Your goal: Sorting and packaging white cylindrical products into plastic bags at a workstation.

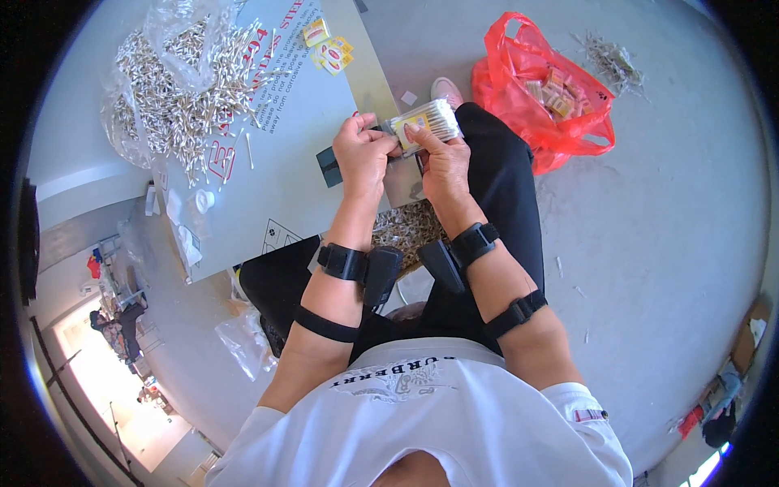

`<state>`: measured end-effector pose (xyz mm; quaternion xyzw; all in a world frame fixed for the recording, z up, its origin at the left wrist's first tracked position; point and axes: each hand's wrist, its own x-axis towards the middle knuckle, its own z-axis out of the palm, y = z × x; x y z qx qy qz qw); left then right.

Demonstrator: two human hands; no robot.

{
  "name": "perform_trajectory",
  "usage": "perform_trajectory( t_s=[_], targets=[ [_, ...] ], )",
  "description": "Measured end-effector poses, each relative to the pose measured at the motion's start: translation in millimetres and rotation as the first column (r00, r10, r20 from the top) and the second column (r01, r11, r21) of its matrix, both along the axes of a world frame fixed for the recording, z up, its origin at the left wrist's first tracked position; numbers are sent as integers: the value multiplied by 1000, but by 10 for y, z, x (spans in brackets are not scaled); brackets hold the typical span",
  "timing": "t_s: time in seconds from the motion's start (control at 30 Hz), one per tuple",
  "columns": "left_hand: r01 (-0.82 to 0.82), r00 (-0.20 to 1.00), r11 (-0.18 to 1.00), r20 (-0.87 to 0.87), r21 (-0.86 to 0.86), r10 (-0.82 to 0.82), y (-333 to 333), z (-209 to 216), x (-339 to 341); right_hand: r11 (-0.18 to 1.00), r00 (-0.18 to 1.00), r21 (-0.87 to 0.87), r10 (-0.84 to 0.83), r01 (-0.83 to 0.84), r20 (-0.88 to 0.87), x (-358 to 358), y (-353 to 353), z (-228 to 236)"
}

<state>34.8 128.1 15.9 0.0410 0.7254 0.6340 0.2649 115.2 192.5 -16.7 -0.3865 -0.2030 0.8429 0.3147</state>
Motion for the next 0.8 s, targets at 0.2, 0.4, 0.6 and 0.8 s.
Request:
perform_trajectory(
  t_s=[0.2, 0.4, 0.6, 0.8],
  targets=[
    [46, 981, 999, -188, 7, -44, 140, -152, 51, 999, 999, -31, -45, 44, -14, 0, 116, 3],
    [224, 974, 943, -81, 244, -211, 249, 220, 177, 961, 974, 164, -227, 221, 16, 133, 534, 264],
    [394, 473, 913, -827, -110, -304, -50, 565, 105, 964, 987, -210, 161, -160, -15, 283, 604, 473],
    [413, 200, 870, -906, -269, -374, -443, 766, 109, 814, 876, -354, 481, -461, -35, 236, 193, 594]
  ],
)
